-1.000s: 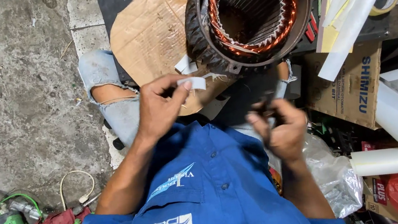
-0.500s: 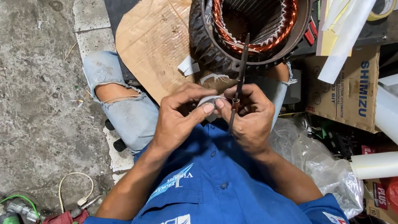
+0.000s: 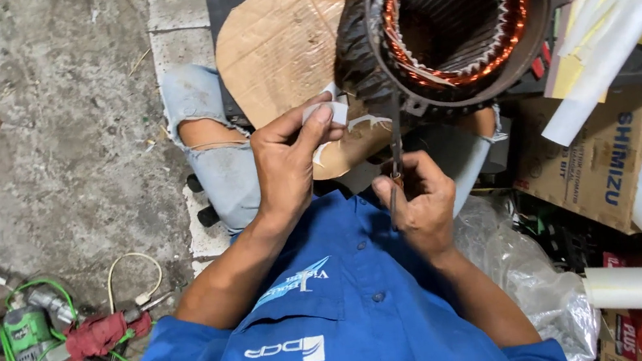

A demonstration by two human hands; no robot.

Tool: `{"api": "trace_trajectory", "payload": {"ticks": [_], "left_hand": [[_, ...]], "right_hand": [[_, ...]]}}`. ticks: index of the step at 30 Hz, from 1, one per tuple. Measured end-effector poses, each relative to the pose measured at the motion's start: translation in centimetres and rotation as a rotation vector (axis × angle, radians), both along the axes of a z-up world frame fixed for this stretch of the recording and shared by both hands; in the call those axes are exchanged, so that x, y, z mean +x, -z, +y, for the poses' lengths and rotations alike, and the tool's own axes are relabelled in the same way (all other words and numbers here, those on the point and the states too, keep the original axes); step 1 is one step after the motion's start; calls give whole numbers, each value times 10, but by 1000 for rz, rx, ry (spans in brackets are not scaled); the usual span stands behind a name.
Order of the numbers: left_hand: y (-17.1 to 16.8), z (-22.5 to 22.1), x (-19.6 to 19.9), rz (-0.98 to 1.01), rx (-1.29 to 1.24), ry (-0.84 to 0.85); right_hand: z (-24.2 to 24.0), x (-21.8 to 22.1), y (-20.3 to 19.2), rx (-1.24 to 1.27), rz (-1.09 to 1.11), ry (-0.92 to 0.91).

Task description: Manually inserting and trimming insulation paper strips into the slots of an electric motor stator during a repair process.

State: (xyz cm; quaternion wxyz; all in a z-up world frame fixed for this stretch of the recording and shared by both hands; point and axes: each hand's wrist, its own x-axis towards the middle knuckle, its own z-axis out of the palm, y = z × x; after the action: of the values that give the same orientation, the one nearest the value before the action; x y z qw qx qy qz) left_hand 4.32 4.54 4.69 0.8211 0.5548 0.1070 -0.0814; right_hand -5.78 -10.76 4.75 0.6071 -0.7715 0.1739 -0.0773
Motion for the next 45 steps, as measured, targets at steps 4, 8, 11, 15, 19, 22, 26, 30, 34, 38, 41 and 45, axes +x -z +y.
{"api": "trace_trajectory", "payload": {"ticks": [4, 8, 11, 15, 19, 22, 26, 30, 34, 38, 41, 45], "left_hand": [[8, -2, -1, -3, -12, -40], [16, -6, -5, 14, -64, -83], [22, -9, -7, 18, -80, -108], [27, -11, -11, 17, -73, -130], [26, -13, -13, 20, -82, -148], [28, -15, -15, 24, -92, -162], [36, -18, -18, 30, -117, -193], [41, -20, -22, 40, -128, -212], [41, -22, -23, 48, -131, -219], [40, -23, -24, 48, -157, -239], [43, -23, -24, 49, -159, -243], [44, -24, -25, 57, -167, -250]], "right_hand": [[1, -12, 19, -157, 69, -65], [7, -7, 12, -282, 43, -99], [10, -5, 11, -328, -3, -108], [11, -3, 15, -374, -54, -114], [11, -3, 19, -406, -66, -110], [10, -3, 21, -440, -98, -126], [9, -3, 24, -448, -118, -135], [9, -2, 24, -510, -146, -143], [8, -1, 22, -539, -168, -155], [9, 1, 20, -551, -177, -157], [9, 1, 20, -551, -185, -162], [10, 2, 19, -537, -203, -169]]}}
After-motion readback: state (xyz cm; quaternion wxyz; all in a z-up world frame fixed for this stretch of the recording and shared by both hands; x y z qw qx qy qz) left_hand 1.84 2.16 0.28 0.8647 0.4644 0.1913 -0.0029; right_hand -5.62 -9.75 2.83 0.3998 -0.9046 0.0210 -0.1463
